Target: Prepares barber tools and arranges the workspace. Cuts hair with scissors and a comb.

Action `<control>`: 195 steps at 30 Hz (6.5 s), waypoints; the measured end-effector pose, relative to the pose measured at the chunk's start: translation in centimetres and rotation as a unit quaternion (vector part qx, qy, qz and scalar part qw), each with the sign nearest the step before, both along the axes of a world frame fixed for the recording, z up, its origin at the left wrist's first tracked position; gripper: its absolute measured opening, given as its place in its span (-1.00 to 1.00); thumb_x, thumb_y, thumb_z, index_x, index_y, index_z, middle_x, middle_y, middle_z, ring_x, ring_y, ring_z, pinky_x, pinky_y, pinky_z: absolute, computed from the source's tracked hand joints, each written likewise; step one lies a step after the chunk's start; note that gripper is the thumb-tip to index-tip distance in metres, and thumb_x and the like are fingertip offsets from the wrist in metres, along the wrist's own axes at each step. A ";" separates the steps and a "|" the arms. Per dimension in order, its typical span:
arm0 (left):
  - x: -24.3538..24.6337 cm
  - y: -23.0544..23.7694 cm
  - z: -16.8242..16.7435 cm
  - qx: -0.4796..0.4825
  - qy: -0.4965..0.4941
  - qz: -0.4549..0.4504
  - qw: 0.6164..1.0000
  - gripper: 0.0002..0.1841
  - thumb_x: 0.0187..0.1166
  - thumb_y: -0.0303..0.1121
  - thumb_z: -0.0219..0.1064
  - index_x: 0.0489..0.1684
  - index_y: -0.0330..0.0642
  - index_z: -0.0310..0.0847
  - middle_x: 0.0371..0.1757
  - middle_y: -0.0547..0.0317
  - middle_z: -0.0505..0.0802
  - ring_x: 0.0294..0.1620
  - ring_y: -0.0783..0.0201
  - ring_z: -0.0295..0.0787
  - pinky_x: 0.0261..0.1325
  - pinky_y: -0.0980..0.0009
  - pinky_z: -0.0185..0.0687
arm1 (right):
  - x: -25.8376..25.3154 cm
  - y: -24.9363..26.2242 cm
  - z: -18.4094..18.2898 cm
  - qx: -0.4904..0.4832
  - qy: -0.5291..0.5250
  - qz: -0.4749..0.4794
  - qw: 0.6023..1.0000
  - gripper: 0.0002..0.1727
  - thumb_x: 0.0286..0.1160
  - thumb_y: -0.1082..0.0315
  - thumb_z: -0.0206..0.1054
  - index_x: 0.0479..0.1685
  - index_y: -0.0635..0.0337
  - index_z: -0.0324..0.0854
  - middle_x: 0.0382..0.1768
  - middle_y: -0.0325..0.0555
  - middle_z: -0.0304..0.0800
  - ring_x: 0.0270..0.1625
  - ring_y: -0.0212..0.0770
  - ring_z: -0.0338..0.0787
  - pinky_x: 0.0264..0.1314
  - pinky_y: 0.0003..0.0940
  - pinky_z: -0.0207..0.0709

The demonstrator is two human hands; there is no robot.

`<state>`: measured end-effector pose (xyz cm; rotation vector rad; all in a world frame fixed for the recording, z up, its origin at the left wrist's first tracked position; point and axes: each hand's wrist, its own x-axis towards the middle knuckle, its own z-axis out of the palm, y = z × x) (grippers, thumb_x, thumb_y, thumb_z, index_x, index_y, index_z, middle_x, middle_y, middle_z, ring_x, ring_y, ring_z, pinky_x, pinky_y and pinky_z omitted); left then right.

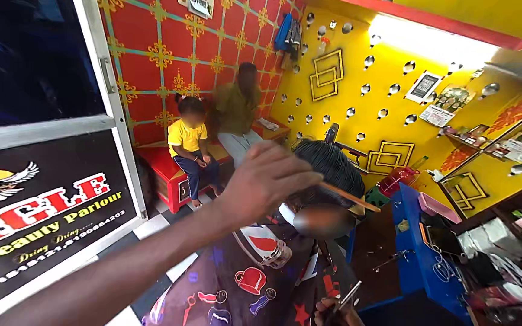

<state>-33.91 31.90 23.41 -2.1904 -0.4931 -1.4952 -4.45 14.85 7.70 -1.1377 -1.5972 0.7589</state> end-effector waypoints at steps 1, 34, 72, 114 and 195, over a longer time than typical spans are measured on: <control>0.2 1.2 0.9 0.001 0.039 0.002 0.999 -0.70 0.64 -0.52 0.23 0.05 0.04 0.86 0.05 0.23 0.92 0.17 0.18 0.78 0.47 0.06 0.44 | -0.3 0.1 0.2 0.005 -0.005 0.000 1.000 -0.67 0.44 0.58 0.40 0.17 0.52 0.61 0.03 0.07 0.85 0.03 -0.19 0.88 0.14 -0.23 0.81; -1.5 0.7 -5.8 -0.025 0.105 0.044 0.993 -0.74 0.70 -0.49 0.21 0.00 -0.02 0.86 -0.02 0.16 0.87 0.24 0.08 0.73 0.70 0.05 0.28 | 10.9 12.5 14.4 -0.114 -0.310 0.292 0.897 -0.60 0.50 -0.02 0.47 0.22 -0.06 0.78 -0.06 -0.21 0.91 -0.14 -0.32 0.88 -0.06 -0.42 0.79; -7.3 -15.7 -24.9 -0.368 -0.165 0.163 0.900 -0.69 0.76 -0.19 0.10 -0.12 0.16 0.87 -0.08 0.44 0.92 0.15 0.45 0.81 0.66 0.19 0.36 | 9.1 19.1 15.4 -0.109 -0.345 0.315 0.878 -0.56 0.26 0.15 0.60 0.18 -0.01 0.80 -0.03 -0.28 0.91 -0.12 -0.34 0.88 -0.01 -0.52 0.75; -6.6 -15.5 -25.0 -0.371 -0.150 0.148 0.904 -0.67 0.78 -0.14 0.08 -0.11 0.18 0.86 -0.06 0.46 0.92 0.14 0.46 0.81 0.63 0.19 0.41 | 7.5 19.4 16.2 -0.029 -0.399 0.266 0.877 -0.70 0.34 0.10 0.49 0.02 -0.06 0.82 -0.26 -0.39 0.87 -0.25 -0.48 0.82 -0.14 -0.61 0.70; -6.6 -16.1 -26.9 -0.392 -0.159 0.130 0.897 -0.69 0.76 -0.17 0.11 -0.08 0.20 0.87 -0.05 0.46 0.92 0.15 0.43 0.82 0.62 0.18 0.43 | 5.4 16.5 17.4 -0.004 -0.426 0.256 0.868 -0.54 0.31 -0.03 0.47 0.20 -0.11 0.76 -0.15 -0.45 0.88 -0.25 -0.48 0.84 -0.21 -0.59 0.75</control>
